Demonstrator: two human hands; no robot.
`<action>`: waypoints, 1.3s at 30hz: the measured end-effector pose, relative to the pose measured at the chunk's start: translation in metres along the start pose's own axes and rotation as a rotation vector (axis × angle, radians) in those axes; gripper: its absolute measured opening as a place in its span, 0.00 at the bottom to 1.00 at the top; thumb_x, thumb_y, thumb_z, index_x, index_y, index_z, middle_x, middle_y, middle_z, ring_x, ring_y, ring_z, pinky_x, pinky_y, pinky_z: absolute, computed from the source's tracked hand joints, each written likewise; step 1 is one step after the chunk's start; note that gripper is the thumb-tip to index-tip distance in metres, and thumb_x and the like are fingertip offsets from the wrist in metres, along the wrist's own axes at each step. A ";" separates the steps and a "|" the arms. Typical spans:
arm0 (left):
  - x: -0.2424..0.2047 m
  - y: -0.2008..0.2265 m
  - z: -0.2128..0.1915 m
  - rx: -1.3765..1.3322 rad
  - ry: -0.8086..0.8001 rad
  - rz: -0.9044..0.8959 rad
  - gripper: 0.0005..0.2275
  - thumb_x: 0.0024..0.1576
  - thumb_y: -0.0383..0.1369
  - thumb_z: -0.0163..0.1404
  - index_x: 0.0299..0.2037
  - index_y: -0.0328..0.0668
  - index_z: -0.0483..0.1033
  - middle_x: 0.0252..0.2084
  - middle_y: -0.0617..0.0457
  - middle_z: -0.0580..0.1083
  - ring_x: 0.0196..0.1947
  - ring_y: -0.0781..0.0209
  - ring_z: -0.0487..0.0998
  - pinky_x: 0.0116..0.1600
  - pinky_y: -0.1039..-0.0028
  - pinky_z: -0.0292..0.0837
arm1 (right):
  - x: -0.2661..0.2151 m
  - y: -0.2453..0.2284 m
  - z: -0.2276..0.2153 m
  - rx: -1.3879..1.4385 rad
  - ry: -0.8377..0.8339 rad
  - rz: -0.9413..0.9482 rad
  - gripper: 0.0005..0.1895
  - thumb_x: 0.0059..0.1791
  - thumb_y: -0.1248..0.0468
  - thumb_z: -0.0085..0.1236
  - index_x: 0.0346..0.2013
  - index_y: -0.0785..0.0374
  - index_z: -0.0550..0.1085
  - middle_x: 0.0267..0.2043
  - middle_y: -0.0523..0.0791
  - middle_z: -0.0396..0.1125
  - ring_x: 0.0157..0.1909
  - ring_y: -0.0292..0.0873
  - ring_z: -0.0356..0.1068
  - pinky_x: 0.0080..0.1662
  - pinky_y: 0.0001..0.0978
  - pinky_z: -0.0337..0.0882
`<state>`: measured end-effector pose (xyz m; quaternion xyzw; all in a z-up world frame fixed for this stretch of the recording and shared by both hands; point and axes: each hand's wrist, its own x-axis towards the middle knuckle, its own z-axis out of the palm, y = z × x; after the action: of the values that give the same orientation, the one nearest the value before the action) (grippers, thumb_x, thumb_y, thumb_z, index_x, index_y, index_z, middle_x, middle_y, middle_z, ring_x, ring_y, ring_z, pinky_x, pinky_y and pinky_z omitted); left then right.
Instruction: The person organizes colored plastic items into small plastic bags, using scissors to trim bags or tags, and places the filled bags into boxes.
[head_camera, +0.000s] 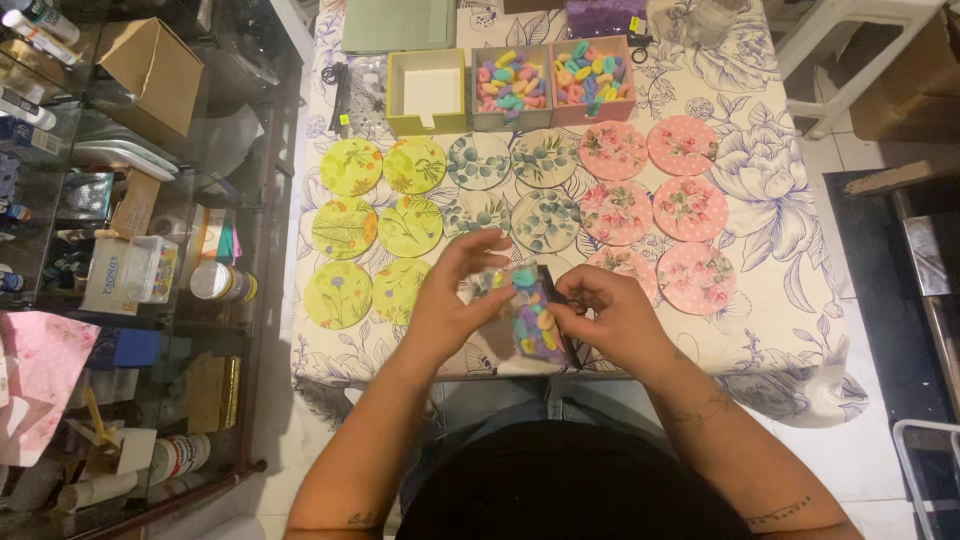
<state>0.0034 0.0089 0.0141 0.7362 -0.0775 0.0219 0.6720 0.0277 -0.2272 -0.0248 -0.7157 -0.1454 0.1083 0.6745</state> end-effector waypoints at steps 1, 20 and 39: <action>0.005 0.017 -0.001 0.000 -0.001 -0.001 0.31 0.51 0.35 0.65 0.65 0.36 0.67 0.57 0.36 0.74 0.56 0.36 0.78 0.62 0.48 0.68 | 0.000 -0.001 0.000 0.001 0.001 0.000 0.06 0.45 0.72 0.67 0.33 0.67 0.76 0.23 0.42 0.66 0.30 0.34 0.64 0.36 0.26 0.69; 0.028 -0.019 0.005 0.381 -0.445 0.013 0.10 0.58 0.34 0.55 0.45 0.38 0.79 0.41 0.39 0.79 0.45 0.31 0.79 0.50 0.51 0.73 | 0.005 -0.007 -0.002 -0.463 -0.142 -0.160 0.08 0.55 0.60 0.54 0.41 0.59 0.77 0.27 0.48 0.67 0.34 0.51 0.71 0.41 0.42 0.72; 0.025 -0.023 -0.004 0.231 -0.211 0.097 0.06 0.56 0.30 0.58 0.41 0.39 0.81 0.35 0.42 0.79 0.40 0.40 0.81 0.47 0.59 0.75 | 0.006 -0.017 -0.010 -0.673 -0.238 -0.305 0.08 0.53 0.60 0.54 0.32 0.59 0.71 0.24 0.48 0.62 0.32 0.55 0.70 0.37 0.45 0.71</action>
<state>0.0319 0.0128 -0.0049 0.8022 -0.1800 -0.0141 0.5691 0.0358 -0.2331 -0.0071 -0.8496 -0.3548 0.0353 0.3886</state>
